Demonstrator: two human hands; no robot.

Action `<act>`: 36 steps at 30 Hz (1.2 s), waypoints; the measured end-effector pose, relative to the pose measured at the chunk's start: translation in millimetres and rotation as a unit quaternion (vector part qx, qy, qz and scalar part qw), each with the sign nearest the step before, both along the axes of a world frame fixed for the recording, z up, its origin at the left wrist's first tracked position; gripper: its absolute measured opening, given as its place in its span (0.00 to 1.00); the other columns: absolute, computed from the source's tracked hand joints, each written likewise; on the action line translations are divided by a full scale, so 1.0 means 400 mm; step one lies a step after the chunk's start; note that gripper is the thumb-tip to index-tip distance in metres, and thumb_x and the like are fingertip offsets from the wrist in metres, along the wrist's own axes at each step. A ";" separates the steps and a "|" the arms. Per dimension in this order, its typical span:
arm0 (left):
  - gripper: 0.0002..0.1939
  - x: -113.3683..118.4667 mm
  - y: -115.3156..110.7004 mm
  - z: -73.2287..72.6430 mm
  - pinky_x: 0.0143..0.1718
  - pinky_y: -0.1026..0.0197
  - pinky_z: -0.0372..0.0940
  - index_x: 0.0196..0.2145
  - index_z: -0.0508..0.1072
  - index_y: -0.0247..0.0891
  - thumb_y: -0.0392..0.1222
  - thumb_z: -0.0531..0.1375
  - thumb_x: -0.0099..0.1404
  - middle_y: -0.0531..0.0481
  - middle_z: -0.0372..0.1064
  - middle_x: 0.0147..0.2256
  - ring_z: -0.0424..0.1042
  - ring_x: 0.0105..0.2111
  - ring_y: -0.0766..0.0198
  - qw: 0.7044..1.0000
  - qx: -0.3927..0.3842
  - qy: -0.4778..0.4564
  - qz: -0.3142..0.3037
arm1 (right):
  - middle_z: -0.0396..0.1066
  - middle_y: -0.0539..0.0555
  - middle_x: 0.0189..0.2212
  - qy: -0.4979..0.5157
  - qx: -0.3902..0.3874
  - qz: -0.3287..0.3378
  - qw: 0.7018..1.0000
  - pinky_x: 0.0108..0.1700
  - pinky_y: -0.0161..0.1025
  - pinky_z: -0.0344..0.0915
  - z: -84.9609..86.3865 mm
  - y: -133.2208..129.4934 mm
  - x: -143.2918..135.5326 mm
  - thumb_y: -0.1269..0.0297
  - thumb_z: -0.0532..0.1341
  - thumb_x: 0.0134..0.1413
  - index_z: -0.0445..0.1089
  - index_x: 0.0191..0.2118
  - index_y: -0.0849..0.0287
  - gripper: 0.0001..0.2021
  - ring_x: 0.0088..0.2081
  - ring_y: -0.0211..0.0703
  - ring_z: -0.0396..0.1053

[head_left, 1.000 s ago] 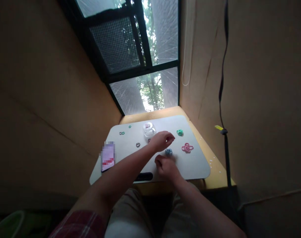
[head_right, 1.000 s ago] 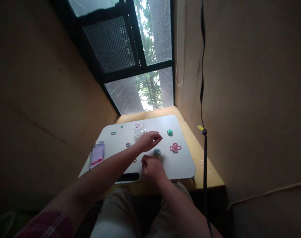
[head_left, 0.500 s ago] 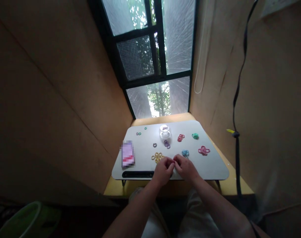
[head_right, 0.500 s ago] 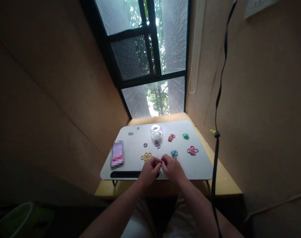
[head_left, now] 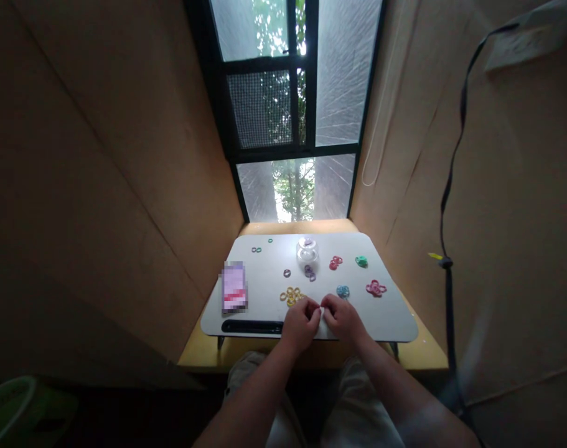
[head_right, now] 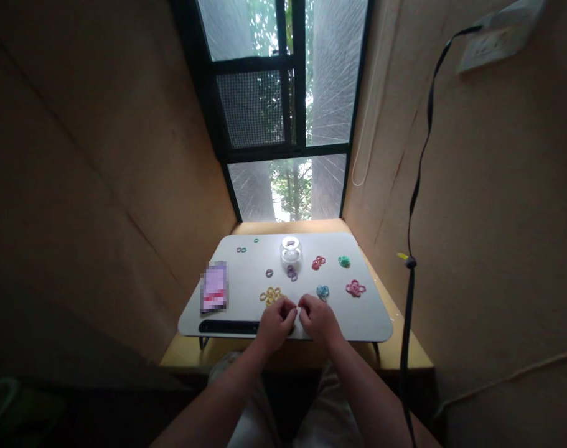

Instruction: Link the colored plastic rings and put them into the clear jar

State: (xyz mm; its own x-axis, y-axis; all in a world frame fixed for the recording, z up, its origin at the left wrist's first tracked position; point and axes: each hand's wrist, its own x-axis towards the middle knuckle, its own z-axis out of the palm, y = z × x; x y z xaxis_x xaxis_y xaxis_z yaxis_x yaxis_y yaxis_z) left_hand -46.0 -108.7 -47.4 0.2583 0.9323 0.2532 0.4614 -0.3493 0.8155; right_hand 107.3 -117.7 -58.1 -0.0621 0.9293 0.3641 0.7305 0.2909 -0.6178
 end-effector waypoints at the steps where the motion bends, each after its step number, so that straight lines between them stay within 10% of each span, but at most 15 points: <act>1: 0.06 0.000 0.000 0.000 0.32 0.63 0.60 0.31 0.71 0.39 0.42 0.56 0.61 0.53 0.69 0.27 0.67 0.28 0.66 1.000 -0.003 -0.004 0.003 | 0.68 0.49 0.25 0.003 0.003 0.000 1.000 0.33 0.34 0.56 0.002 -0.001 -0.001 0.70 0.53 0.51 0.66 0.30 0.57 0.05 0.29 0.39 0.64; 36: 0.08 -0.028 -0.012 -0.009 0.29 0.65 0.57 0.33 0.69 0.37 0.45 0.57 0.63 0.54 0.64 0.25 0.61 0.25 0.68 0.990 -0.037 -0.130 -0.035 | 0.63 0.46 0.20 -0.028 -0.038 -0.001 0.999 0.29 0.34 0.54 0.000 0.000 -0.003 0.60 0.53 0.57 0.66 0.32 0.56 0.08 0.24 0.38 0.64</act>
State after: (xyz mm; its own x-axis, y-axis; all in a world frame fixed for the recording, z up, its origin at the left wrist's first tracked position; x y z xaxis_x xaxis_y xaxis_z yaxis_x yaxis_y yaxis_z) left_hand -57.3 -113.5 -51.0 0.2574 0.9330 0.2514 0.2092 -0.3078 0.9281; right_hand 106.1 -117.8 -58.1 -0.0790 0.9541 0.2890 0.7650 0.2439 -0.5960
